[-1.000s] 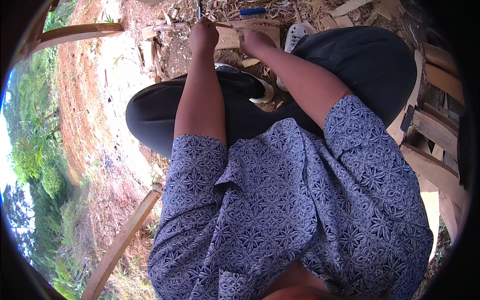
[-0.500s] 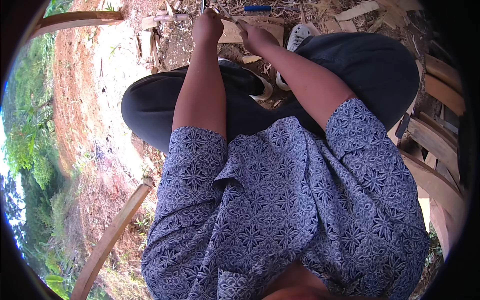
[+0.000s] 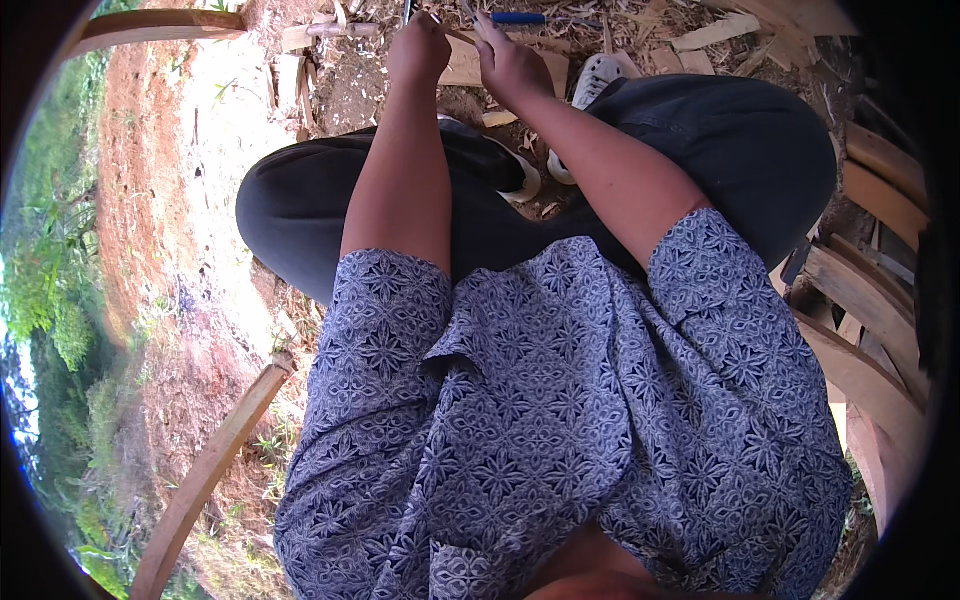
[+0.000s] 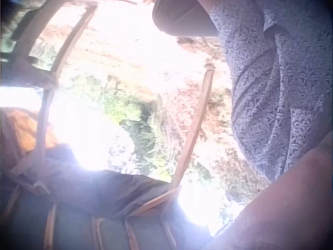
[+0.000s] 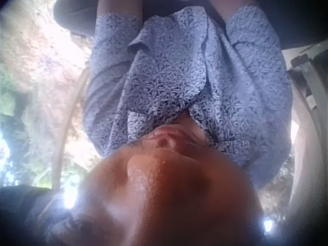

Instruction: The person sits on the ground and uses a curved blade to shave and shape thin wooden strips. They repeatedly hold the strips, scrape them with the blade, and inspect the edges while wood shavings accumulate on the ground.

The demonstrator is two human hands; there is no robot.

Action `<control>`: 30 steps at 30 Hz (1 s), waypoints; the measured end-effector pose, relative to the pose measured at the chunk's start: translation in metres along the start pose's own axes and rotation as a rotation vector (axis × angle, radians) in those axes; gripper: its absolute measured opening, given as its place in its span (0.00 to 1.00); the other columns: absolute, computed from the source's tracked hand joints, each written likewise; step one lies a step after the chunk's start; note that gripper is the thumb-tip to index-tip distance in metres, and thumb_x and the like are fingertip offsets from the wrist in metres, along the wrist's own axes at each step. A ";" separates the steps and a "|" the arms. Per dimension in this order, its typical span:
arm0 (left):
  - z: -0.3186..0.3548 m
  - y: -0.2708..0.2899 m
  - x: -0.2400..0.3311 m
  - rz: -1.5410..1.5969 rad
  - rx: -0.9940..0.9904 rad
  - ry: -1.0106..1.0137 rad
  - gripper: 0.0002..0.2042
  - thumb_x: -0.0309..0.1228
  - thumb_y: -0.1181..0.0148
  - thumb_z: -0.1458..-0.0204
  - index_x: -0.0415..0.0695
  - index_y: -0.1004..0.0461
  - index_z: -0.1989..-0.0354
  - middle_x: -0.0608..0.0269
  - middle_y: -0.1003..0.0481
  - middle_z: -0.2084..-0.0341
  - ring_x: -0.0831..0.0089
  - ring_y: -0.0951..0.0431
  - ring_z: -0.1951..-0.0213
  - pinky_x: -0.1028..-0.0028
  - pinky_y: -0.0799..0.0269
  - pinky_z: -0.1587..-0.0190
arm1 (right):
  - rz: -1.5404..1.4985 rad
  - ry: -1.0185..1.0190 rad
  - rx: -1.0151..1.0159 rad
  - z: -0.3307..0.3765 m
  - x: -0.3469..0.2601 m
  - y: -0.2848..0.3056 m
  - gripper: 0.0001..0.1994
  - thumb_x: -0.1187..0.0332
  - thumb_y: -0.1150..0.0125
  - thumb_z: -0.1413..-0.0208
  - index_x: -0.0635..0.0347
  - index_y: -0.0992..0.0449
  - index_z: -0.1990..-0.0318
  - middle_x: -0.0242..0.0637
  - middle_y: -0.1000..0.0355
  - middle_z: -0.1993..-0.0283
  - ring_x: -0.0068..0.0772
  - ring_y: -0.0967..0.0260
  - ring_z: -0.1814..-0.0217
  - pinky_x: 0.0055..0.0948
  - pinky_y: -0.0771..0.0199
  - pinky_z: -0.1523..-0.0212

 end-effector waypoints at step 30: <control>0.000 0.019 0.023 0.051 -0.064 0.050 0.12 0.35 0.49 0.40 0.41 0.23 0.59 0.37 0.21 0.65 0.39 0.21 0.58 0.46 0.26 0.55 | 0.306 -0.069 -0.265 -0.003 0.057 -0.040 0.27 0.56 0.56 0.34 0.38 0.44 0.27 0.52 0.26 0.44 0.57 0.26 0.45 0.51 0.27 0.44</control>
Point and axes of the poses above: each hand's wrist, its own z-axis away from the middle knuckle, its own y-axis out of the back of the hand, x = y × z, the point moved 3 cm from there along -z, towards the middle knuckle
